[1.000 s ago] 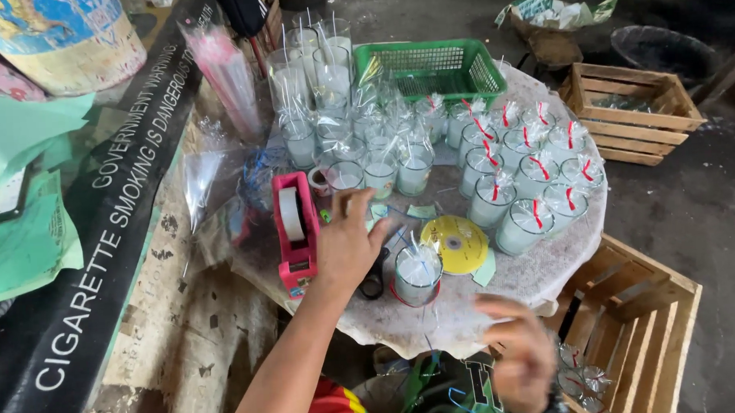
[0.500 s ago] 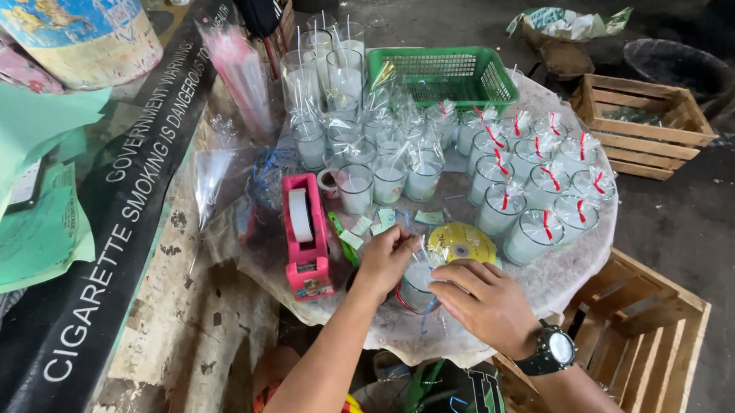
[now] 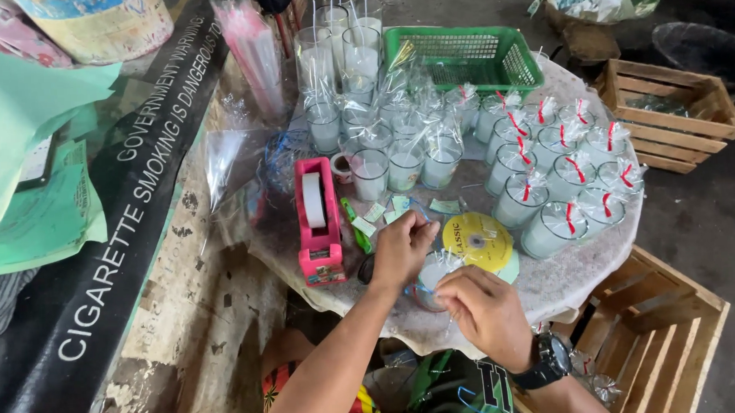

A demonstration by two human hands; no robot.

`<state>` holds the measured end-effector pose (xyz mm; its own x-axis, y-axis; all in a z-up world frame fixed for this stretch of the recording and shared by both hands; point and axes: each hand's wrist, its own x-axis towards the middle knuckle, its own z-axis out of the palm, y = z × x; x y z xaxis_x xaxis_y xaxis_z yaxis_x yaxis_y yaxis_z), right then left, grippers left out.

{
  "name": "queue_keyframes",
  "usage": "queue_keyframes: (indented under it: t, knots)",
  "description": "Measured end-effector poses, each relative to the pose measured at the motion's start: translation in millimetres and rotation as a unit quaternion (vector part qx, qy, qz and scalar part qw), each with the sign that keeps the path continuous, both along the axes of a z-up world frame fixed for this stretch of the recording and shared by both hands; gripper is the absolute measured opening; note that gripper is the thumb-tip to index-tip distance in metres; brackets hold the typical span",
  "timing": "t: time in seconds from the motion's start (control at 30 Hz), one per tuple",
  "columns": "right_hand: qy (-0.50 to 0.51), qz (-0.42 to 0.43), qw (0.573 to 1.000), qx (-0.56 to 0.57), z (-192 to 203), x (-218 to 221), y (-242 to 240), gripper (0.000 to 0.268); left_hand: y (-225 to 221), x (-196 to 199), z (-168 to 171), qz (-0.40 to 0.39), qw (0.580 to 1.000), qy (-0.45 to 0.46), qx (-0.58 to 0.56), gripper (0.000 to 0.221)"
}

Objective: Tying strings and placing labels on glass-encased candles in a production setting.

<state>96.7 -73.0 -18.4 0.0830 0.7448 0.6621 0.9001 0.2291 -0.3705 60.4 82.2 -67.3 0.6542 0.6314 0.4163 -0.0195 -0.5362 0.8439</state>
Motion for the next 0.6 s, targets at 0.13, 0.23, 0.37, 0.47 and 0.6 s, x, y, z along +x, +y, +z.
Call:
queue_keyframes:
  t: [0.13, 0.23, 0.37, 0.47, 0.6]
  knots:
    - [0.055, -0.071, 0.996, -0.02, 4, 8, 3, 0.01, -23, -21, 35, -0.004, 0.996, -0.085, -0.029, 0.033]
    - [0.143, -0.149, 0.975, -0.076, 4, 15, 9, 0.017, -31, -34, 43, 0.01, 0.988, -0.155, 0.011, 0.02]
    - [0.282, -0.137, 0.947, -0.063, 2, 22, 18, 0.01, -36, -48, 37, 0.058, 0.972, -0.206, 0.093, 0.005]
    - [0.289, -0.148, 0.942, -0.079, 6, 23, 21, 0.01, -38, -54, 41, 0.037, 0.958, -0.214, 0.187, 0.01]
    - [0.136, -0.207, 0.964, -0.099, -14, 35, 21, 0.002, -41, -54, 57, 0.016, 0.91, -0.208, 0.359, 0.017]
